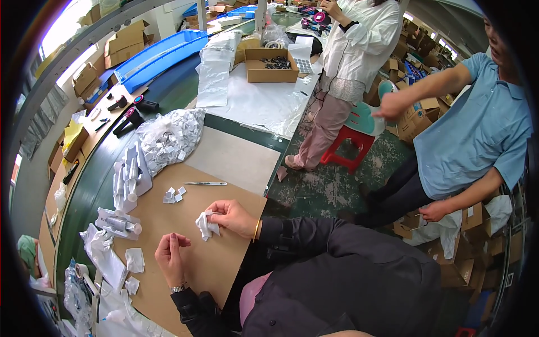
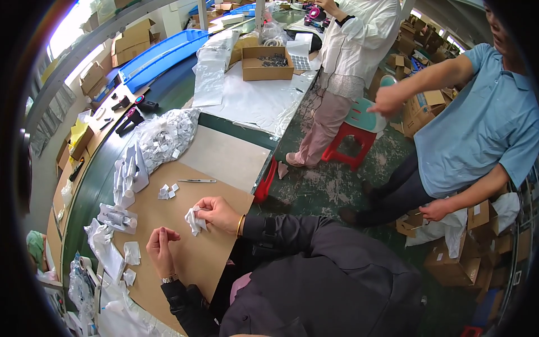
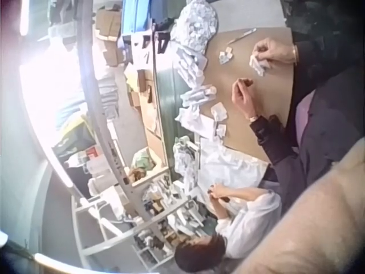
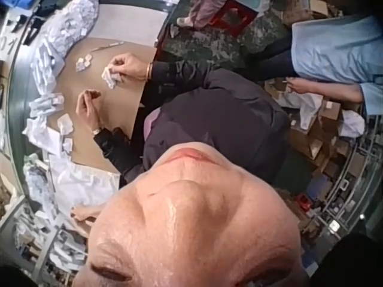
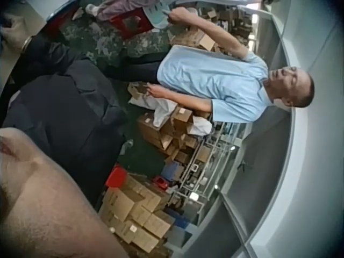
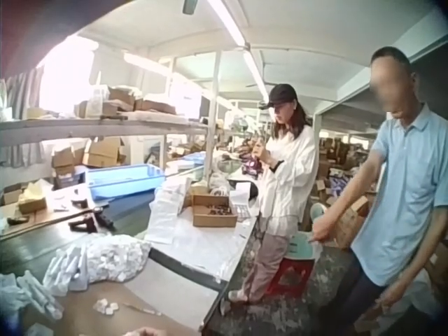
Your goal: The person wipes a small square component with a cloth, places it into a pink circular frame, and applies a substance from a syringe onto the component before repeating the process.
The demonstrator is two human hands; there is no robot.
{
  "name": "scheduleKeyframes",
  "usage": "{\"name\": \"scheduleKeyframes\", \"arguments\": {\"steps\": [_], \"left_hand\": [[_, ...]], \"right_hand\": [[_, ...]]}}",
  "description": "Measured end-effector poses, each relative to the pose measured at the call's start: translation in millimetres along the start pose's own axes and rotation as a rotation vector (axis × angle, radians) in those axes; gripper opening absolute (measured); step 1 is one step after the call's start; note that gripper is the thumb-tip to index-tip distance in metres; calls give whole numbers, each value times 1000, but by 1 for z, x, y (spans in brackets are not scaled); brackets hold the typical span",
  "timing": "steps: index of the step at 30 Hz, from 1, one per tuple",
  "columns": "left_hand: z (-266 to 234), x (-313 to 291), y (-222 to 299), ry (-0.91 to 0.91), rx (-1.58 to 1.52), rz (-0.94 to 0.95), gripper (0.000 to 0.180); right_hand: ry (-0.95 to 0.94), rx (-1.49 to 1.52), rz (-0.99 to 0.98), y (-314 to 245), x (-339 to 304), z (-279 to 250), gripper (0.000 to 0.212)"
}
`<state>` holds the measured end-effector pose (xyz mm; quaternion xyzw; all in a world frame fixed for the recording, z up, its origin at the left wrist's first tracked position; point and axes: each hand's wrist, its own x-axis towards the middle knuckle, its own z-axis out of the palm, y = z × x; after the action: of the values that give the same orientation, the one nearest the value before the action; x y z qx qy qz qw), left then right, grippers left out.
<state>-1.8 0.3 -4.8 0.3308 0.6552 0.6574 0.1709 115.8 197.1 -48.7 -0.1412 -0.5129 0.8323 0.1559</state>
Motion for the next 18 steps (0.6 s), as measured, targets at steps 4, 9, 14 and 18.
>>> {"name": "scheduleKeyframes", "arguments": {"steps": [4, 9, 14, 18], "left_hand": [[2, -1, 2, 9, 26, 2, 24], [1, -1, 1, 6, 15, -11, 20], [4, 0, 3, 4, 36, -7, 20], [4, 0, 2, 1, 37, -6, 18]], "right_hand": [[2, -3, 0, 1, 0, 0, 12], [-3, 7, -3, 2, 1, -1, 13], [-22, -2, 1, 0, -1, -2, 15], [-18, -13, -4, 0, -1, -1, 14]]}}
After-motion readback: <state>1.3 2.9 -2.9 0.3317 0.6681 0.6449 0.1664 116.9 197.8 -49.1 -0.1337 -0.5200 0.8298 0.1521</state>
